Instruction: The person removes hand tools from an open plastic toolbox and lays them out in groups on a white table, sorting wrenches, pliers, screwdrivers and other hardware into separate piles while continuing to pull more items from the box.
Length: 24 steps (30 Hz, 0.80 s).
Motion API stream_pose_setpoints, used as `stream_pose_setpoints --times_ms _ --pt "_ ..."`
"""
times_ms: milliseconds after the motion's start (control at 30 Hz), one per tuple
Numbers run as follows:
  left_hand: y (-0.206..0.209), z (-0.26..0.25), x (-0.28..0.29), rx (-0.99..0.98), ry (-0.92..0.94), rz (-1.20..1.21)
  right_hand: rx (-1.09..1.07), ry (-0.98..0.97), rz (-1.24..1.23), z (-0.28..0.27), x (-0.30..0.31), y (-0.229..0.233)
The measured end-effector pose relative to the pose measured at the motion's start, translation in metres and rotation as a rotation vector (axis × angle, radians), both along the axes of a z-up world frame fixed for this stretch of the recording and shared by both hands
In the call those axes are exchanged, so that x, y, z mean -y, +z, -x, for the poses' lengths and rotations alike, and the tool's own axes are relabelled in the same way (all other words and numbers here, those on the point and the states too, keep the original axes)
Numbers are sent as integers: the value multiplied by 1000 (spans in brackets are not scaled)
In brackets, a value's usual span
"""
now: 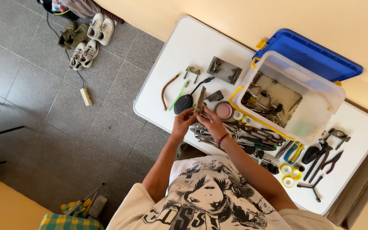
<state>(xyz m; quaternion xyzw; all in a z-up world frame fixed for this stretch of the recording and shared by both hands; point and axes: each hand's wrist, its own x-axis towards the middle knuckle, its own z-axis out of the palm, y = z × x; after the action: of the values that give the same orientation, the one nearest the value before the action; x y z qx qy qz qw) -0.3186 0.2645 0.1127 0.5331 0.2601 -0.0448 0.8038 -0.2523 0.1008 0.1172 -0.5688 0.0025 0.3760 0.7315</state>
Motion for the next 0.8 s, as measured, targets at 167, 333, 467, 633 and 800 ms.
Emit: stream_pose_setpoints --times_ms 167,333,467,633,800 --pt "-43 -31 -57 -37 59 -147 23 31 118 -19 -77 -30" --pt "-79 -53 -116 -115 115 -299 -45 150 106 -45 -142 -49" --pt "-101 -62 -156 -168 174 -372 -124 250 151 -63 -184 -59" --pt "-119 -67 -192 -301 120 -534 -310 349 124 -76 -220 -72" --pt "-128 -64 -197 -469 -84 -822 -365 370 123 -68 -238 -72"
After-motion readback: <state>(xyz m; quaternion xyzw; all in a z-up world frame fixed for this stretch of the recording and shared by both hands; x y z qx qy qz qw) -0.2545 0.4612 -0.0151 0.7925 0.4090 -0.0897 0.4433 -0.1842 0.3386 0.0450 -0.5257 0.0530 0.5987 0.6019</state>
